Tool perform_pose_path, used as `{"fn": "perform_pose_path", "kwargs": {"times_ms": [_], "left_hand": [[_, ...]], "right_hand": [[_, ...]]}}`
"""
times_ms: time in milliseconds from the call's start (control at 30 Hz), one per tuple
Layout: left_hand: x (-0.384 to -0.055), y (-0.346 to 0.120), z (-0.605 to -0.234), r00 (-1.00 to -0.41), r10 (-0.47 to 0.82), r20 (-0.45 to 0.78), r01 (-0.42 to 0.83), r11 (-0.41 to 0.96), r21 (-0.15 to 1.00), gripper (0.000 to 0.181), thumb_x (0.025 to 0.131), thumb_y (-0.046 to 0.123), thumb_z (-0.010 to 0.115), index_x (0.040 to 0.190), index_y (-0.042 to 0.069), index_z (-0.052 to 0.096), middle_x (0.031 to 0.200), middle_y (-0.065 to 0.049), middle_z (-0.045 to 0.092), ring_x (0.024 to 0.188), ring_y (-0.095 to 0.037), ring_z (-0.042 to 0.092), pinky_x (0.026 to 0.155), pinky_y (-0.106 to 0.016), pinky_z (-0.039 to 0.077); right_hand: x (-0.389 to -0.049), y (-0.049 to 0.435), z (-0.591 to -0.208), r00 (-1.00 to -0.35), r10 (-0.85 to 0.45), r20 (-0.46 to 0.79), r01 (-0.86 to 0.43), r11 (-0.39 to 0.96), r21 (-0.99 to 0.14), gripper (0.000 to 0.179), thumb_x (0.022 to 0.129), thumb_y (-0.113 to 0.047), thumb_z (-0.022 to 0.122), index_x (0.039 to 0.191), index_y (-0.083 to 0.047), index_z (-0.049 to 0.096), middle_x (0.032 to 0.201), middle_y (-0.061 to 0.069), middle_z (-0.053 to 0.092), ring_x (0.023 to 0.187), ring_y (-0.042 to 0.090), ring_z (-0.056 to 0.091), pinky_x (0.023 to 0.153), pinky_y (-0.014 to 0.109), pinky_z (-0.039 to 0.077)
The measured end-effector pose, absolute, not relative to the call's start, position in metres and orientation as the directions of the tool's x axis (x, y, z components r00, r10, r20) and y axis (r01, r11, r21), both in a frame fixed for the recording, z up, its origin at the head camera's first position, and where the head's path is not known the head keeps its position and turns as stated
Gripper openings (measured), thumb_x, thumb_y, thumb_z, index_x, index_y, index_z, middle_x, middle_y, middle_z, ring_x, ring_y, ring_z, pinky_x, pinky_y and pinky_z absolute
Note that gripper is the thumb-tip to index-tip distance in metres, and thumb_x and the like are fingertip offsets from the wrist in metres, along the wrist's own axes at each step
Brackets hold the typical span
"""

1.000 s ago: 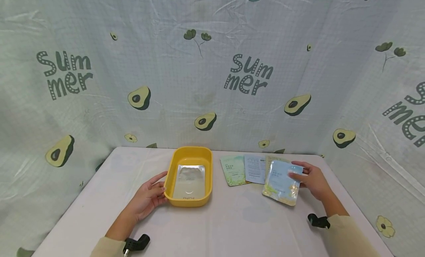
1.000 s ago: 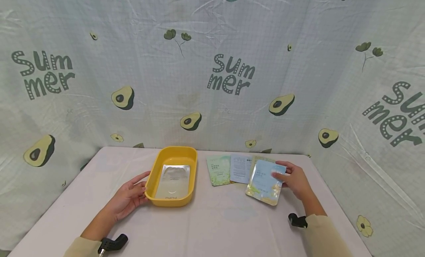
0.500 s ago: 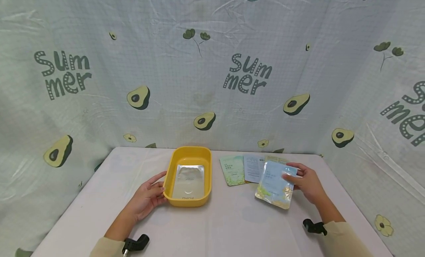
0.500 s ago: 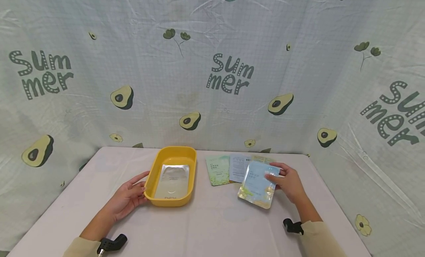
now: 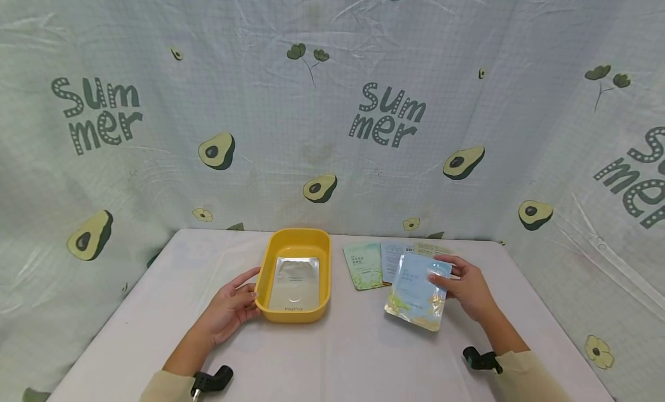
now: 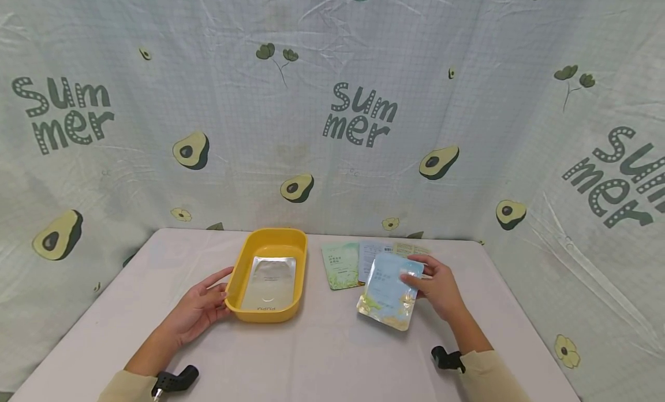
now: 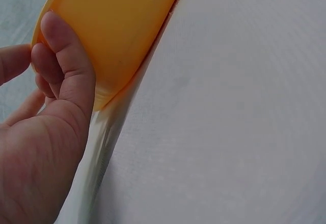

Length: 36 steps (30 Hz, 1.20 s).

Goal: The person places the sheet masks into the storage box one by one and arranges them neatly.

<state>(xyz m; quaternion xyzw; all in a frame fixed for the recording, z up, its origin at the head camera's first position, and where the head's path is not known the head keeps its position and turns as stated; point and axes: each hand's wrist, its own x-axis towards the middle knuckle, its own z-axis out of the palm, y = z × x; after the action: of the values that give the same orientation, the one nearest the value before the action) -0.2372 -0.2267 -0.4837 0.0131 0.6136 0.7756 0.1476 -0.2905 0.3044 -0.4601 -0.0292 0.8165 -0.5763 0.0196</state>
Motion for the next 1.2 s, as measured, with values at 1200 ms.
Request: {"fn": "perform_pose_path", "kwargs": {"times_ms": [1200], "left_hand": [[-0.238,-0.226,-0.485,-0.958,0.223,-0.181,-0.229,-0.209,0.951,0.071,0.102,0.005,0.055,0.164,0.015,0.021,0.118,-0.002,0.062,0.091,-0.016,0.065,0.087,-0.029,0.060]], "right_hand": [[-0.285,0.235,-0.453,-0.994,-0.110,-0.006,-0.017,0.210,-0.978,0.065,0.085,-0.018,0.083,0.141,-0.006,0.053,0.124,0.021,0.071,0.087,0.020,0.074,0.070,0.033,0.063]]}}
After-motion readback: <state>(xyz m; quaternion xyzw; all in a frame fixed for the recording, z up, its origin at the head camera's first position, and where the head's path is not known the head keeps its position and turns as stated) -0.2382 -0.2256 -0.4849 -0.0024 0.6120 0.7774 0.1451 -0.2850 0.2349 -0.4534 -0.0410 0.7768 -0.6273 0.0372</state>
